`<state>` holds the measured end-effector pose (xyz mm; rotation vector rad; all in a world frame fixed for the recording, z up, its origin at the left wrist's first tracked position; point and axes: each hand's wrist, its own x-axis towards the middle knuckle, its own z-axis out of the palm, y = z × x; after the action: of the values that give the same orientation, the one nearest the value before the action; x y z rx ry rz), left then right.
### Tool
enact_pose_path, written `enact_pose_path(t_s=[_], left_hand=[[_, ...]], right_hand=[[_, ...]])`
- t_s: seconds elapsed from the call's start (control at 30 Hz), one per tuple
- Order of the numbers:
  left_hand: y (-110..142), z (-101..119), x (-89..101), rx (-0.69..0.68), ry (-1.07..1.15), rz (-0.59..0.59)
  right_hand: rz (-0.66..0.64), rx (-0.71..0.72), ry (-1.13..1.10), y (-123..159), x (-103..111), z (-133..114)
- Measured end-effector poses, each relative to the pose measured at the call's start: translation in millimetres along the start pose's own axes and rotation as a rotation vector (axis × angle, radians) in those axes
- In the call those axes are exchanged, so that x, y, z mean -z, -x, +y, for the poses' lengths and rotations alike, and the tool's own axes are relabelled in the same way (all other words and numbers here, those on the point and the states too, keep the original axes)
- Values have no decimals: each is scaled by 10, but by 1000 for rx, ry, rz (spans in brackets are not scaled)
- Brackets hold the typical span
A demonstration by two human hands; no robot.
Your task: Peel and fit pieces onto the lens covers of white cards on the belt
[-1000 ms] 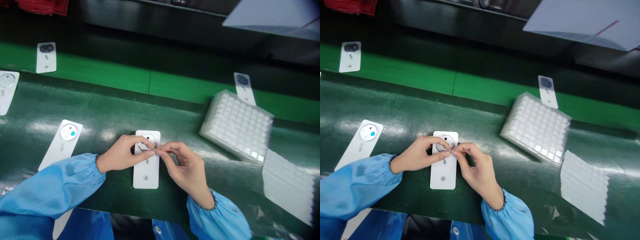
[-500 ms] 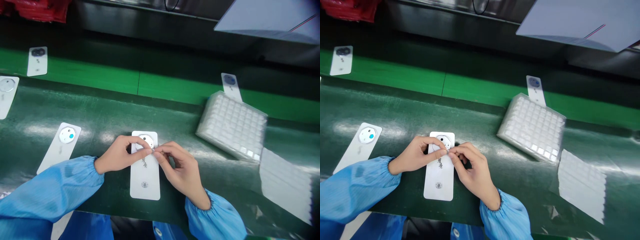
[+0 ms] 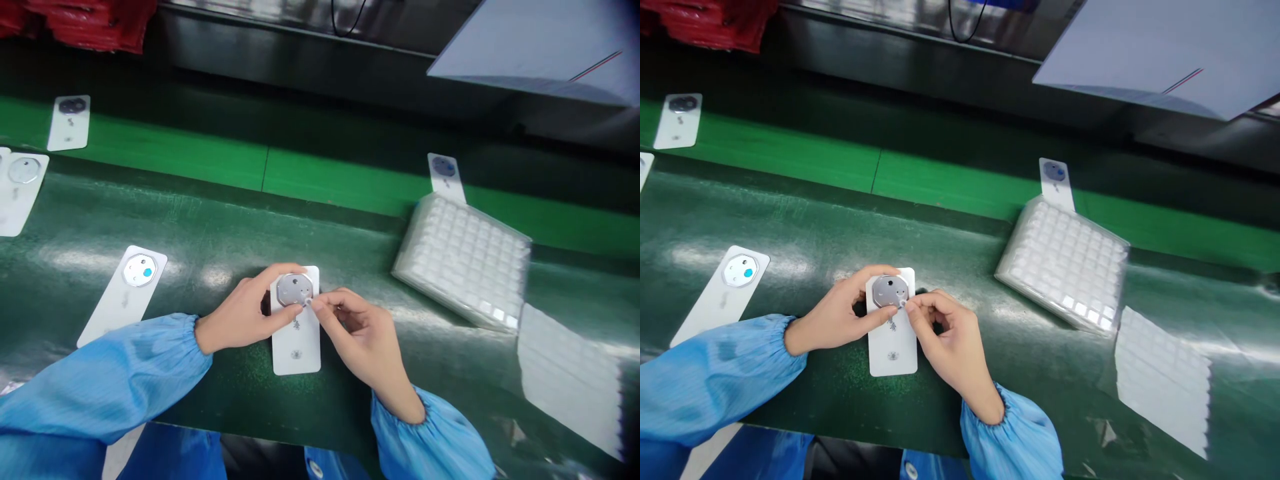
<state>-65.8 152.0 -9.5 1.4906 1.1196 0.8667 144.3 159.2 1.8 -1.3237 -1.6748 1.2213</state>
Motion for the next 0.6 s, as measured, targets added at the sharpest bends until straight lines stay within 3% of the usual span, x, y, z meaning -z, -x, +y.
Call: enact_pose_path(t_s=[0.6], left_hand=[[16, 8, 20, 2, -81, -119]], right_hand=[[26, -32, 42, -6, 9, -30]])
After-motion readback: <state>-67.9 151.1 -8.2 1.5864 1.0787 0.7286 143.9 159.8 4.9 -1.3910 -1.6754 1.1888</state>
